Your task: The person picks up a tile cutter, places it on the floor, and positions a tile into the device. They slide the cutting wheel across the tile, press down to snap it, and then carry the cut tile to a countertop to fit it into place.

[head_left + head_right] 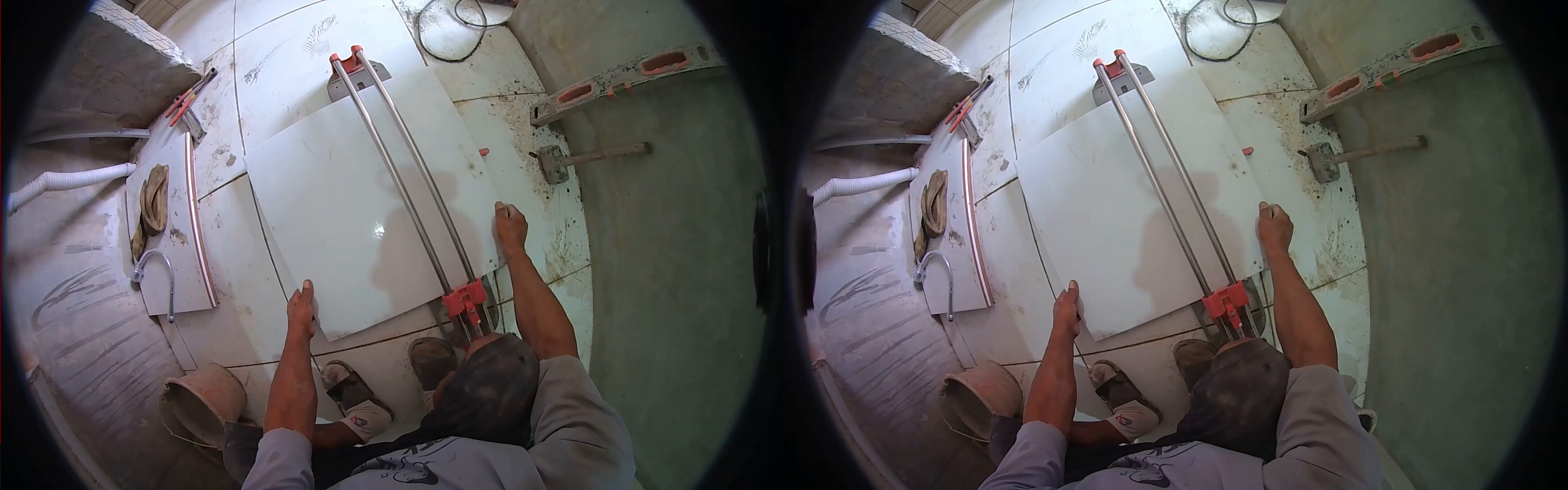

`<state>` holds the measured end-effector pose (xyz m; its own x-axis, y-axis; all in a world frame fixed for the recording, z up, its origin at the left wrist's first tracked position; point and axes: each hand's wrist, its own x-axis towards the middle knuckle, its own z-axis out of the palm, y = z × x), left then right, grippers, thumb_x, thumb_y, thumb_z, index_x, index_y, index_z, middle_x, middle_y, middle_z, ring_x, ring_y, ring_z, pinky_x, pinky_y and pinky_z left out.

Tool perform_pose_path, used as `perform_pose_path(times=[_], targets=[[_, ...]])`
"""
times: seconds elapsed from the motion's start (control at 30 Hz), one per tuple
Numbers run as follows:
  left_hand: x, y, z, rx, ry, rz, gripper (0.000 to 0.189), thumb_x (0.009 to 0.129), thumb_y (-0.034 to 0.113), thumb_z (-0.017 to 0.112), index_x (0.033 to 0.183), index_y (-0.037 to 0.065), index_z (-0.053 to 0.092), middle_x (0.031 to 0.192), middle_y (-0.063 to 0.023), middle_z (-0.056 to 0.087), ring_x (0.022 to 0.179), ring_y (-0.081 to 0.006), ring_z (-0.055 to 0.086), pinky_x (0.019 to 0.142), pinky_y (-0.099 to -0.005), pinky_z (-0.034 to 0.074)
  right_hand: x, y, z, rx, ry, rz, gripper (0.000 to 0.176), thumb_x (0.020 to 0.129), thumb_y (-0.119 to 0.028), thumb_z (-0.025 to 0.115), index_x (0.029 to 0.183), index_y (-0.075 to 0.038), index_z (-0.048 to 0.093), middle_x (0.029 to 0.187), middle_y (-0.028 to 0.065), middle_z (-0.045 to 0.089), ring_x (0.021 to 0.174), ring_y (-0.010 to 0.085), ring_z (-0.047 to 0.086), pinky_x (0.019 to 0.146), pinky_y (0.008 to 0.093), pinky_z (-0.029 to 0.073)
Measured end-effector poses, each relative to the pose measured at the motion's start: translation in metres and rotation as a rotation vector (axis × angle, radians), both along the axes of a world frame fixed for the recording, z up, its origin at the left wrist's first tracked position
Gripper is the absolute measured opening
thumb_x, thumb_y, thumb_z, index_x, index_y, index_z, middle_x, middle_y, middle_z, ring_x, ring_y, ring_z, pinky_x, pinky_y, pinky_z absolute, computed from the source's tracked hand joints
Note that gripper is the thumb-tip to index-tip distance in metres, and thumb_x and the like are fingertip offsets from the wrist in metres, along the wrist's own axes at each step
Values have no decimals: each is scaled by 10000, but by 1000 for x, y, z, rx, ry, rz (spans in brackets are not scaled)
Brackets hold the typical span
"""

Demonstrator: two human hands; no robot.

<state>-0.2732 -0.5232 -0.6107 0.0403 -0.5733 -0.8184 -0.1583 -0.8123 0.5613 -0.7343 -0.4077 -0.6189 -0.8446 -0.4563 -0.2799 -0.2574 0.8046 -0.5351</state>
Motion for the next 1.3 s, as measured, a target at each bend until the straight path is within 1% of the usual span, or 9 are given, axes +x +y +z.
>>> perform_pose_path(times=[0.23,0.43,0.57,0.7,0.87,0.93,1.03,1.23,1.3], targets=[[-2,8,-14,-94,9,62,462,851,437,617,1016,17,518,857,-18,536,756,-116,471,711,-277,430,0,-2,1,22,34,6,385,874,-367,480,821,-8,610,839,229,626,817,417,591,737,462,449],[-18,8,2,-122,-38,118,379,856,418,617,909,55,521,795,2,523,699,-102,465,641,-281,432,0,-3,1,44,59,39,376,875,-361,480,834,-13,615,849,234,624,826,424,588,742,465,451],[-18,7,-1,-118,-17,145,361,859,403,617,894,55,526,804,-4,533,708,-104,478,642,-289,438,-1,-5,-1,24,64,45,373,874,-355,485,830,-10,618,848,238,623,827,425,588,744,465,451],[-18,4,5,-94,-46,89,413,860,412,610,977,23,540,839,-26,554,746,-132,504,679,-300,453,-6,-7,4,83,-12,61,417,876,-379,471,851,9,620,865,238,624,851,398,597,767,433,452],[-19,2,11,-14,-167,-24,479,857,448,595,1010,-2,538,888,-54,563,811,-167,526,727,-332,460,-8,-5,-3,57,40,85,437,870,-395,454,851,4,633,898,241,624,872,414,589,792,454,452],[-18,2,5,-50,-137,30,496,850,470,592,993,-1,539,907,-71,558,829,-182,524,746,-360,455,-10,-4,-5,77,27,66,433,870,-391,452,856,4,629,906,240,623,883,414,586,795,448,452],[-14,-2,6,16,-208,-41,475,840,484,601,950,27,540,911,-77,553,827,-186,518,752,-370,451,-10,-3,-2,54,-26,38,426,870,-388,454,859,3,624,910,243,621,892,415,584,797,444,451],[-17,0,8,-4,-109,23,413,834,473,617,877,72,527,906,-64,561,840,-172,531,765,-348,451,-15,-3,1,25,-170,12,429,871,-391,463,867,9,618,920,252,616,901,420,581,805,439,446],[-22,0,11,-14,-105,40,412,835,469,619,880,70,527,905,-62,564,836,-172,534,766,-347,452,-16,-2,2,-30,-191,36,409,867,-374,490,829,18,601,822,230,619,785,364,596,739,409,450]])
